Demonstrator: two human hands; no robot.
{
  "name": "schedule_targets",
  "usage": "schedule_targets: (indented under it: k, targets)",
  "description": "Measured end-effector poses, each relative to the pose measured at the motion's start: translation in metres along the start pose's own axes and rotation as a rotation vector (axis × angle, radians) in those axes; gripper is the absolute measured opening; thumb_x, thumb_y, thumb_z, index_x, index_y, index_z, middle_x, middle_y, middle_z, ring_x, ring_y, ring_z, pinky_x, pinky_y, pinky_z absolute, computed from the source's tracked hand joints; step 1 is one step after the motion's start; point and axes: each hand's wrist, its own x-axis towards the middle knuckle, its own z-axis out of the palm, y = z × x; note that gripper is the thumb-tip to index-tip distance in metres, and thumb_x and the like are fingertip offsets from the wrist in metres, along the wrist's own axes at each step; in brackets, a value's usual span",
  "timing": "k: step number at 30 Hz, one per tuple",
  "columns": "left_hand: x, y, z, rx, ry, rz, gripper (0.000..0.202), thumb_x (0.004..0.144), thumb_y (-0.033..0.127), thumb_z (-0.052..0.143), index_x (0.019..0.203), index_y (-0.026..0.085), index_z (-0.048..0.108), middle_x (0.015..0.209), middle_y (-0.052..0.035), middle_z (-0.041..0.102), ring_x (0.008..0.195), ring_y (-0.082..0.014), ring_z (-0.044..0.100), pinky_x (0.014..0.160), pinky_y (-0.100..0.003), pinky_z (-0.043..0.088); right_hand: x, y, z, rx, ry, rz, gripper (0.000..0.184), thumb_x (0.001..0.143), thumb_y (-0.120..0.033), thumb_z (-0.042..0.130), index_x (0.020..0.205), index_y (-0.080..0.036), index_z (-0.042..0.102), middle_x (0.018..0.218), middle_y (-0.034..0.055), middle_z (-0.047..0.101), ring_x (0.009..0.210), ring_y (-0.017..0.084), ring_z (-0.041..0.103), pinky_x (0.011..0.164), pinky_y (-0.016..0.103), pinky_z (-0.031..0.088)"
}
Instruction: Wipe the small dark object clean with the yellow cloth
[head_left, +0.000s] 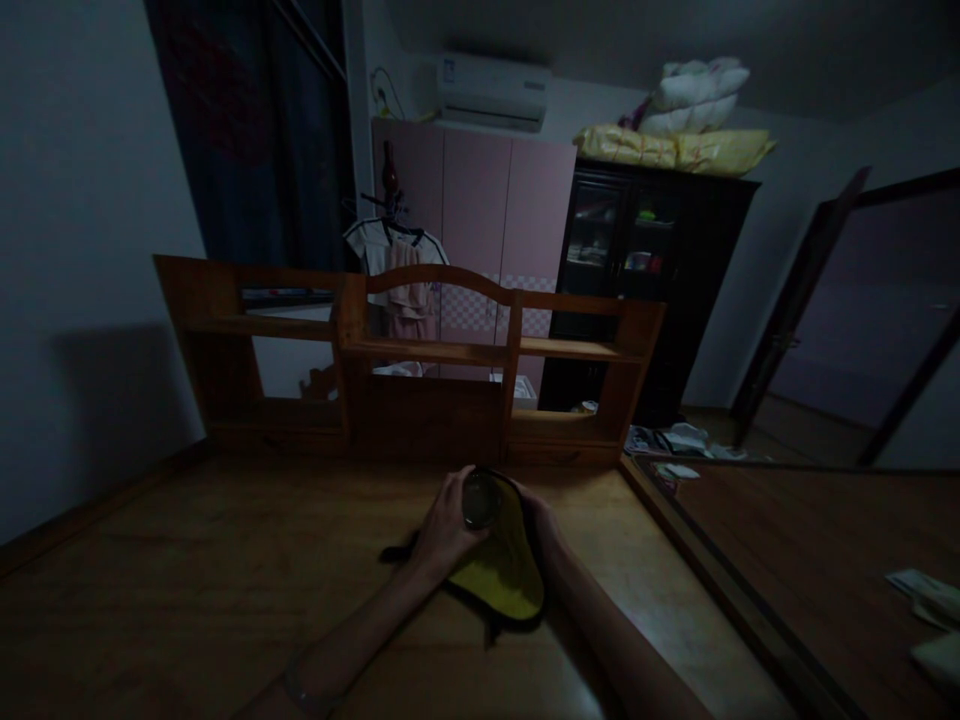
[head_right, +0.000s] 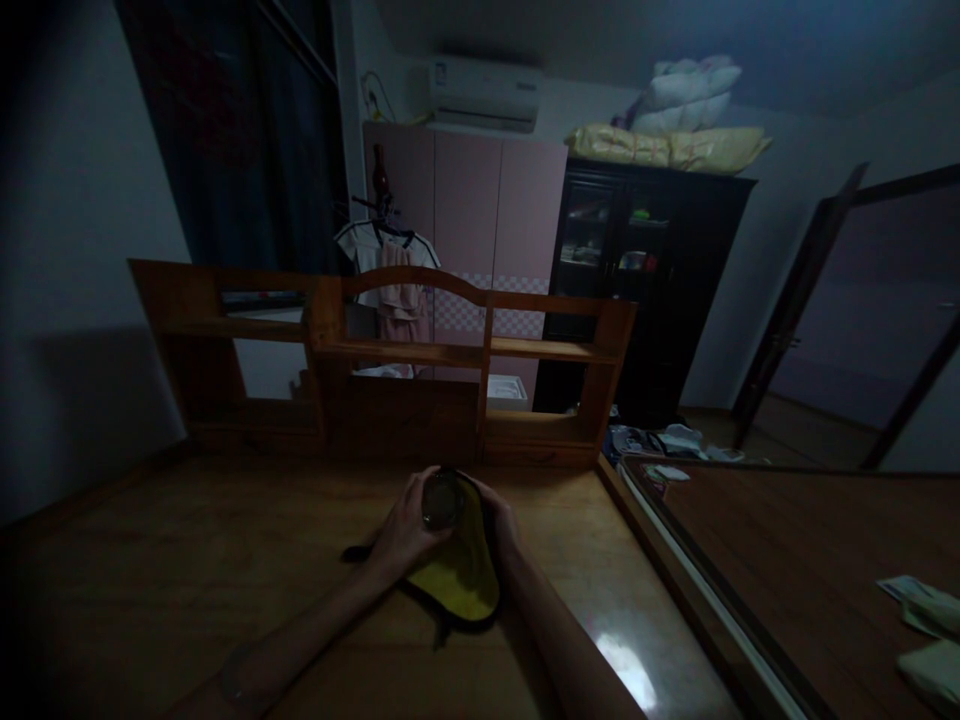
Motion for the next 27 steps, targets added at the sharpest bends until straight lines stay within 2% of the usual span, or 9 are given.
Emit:
schedule_targets:
  k: [4, 9, 14, 19, 27]
  targets:
    - [-0.0002, -0.0027, 0.002, -0.026, 0.005, 0.005, 0.077, 0.06, 0.02, 0.071, 0.127, 0.022, 0.033, 0.124, -0.0083, 0.046, 0.117, -0.0248, 0.046, 0.099, -0.042, 0.04, 0.0028, 0.0005, -0.0024, 0.053, -0.113, -0.005, 0.045, 0.064, -0.024, 0.065, 0.109, -0.018, 0.065, 0.114, 0.0071, 0.063, 0.106, 0.027, 0.056, 0.094, 0.037, 0.039]
    - [-0.0003, -0.0029, 0.0013, -0.014, 0.024, 0.035, 0.071, 0.061, 0.019, 0.07, 0.123, 0.021, 0.036, 0.121, -0.009, 0.048, 0.114, -0.025, 0.048, 0.098, -0.043, 0.041, 0.0055, 0.004, -0.0039, 0.016, -0.036, 0.0, 0.04, 0.067, -0.027, 0.07, 0.106, -0.018, 0.066, 0.107, 0.0082, 0.065, 0.103, 0.028, 0.057, 0.092, 0.039, 0.04]
    - [-0.0002, -0.0018, -0.0002, -0.014, 0.042, 0.086, 0.071, 0.062, 0.015, 0.069, 0.125, 0.022, 0.037, 0.123, -0.0078, 0.048, 0.117, -0.0239, 0.046, 0.101, -0.042, 0.038, 0.0048, 0.0038, -0.0035, 0.001, -0.061, 0.023, 0.039, 0.068, -0.03, 0.072, 0.105, -0.019, 0.066, 0.104, 0.0065, 0.066, 0.101, 0.026, 0.058, 0.093, 0.039, 0.039]
    - [-0.0015, -0.0041, 0.0023, -0.01, 0.072, 0.068, 0.072, 0.063, 0.018, 0.069, 0.127, 0.023, 0.035, 0.122, -0.0082, 0.048, 0.115, -0.0255, 0.048, 0.098, -0.044, 0.04, 0.0023, 0.0035, -0.0011, 0.053, -0.066, 0.075, 0.041, 0.068, -0.035, 0.073, 0.106, -0.021, 0.065, 0.102, 0.0056, 0.067, 0.096, 0.026, 0.06, 0.088, 0.037, 0.043]
    - [0.0003, -0.0019, 0.0024, -0.012, 0.058, 0.077, 0.071, 0.064, 0.014, 0.068, 0.127, 0.025, 0.037, 0.124, -0.0067, 0.048, 0.117, -0.0238, 0.046, 0.102, -0.043, 0.037, 0.0021, 0.0093, -0.0034, -0.111, -0.02, -0.018, 0.036, 0.075, -0.039, 0.068, 0.104, -0.02, 0.065, 0.104, 0.0052, 0.065, 0.1, 0.023, 0.058, 0.091, 0.034, 0.042]
